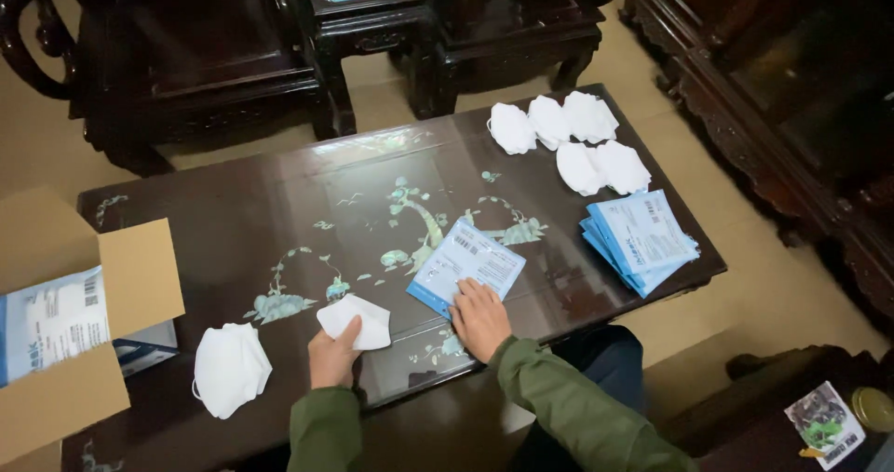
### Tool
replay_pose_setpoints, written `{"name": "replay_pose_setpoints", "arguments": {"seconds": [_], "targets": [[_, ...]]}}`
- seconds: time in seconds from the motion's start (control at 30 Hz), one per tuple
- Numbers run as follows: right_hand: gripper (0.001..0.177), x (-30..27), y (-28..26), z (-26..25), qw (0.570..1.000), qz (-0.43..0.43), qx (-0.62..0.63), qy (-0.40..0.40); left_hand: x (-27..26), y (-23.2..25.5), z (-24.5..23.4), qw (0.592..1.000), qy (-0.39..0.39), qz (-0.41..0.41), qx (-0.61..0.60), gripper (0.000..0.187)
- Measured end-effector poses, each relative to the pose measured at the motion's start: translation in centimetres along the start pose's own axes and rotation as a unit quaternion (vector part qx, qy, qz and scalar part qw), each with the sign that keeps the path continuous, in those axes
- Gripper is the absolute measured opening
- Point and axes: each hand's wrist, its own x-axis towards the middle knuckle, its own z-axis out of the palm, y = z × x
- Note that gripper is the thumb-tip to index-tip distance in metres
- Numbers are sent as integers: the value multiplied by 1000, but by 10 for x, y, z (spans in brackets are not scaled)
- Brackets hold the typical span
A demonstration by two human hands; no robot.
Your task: Packing face masks into blue envelopes and organizing them on a table.
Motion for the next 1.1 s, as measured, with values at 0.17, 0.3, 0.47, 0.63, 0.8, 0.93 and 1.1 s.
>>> {"name": "replay_pose_setpoints", "arguments": {"seconds": [0.17, 0.3, 0.47, 0.63, 0.8, 0.93, 1.1], "targets": [[20, -9, 6, 13, 998, -34, -37, 22, -9, -6, 14, 1000, 4, -12, -7, 42], [27, -20, 14, 18, 994, -66, -44, -80, -46, -5, 58, 994, -62, -79, -35, 43], [27, -17, 23, 12, 991, -38, 8, -126, -56, -43, 102, 994, -88, -64, -25, 43], [25, -4, 38, 5, 982, 96, 61, -149, -18, -93, 106, 992, -101, -72, -6, 43], [25, 8, 9, -25, 988, 79, 66, -116, -12, -94, 106, 987, -110, -51, 105, 44], [15, 1, -12, -14, 998, -27, 45, 26, -29, -74, 110, 986, -95, -44, 129, 47], [15, 6, -37, -44, 996, -20, 68, 45, -122, 38, 117, 975, -122, -155, -104, 73]]}}
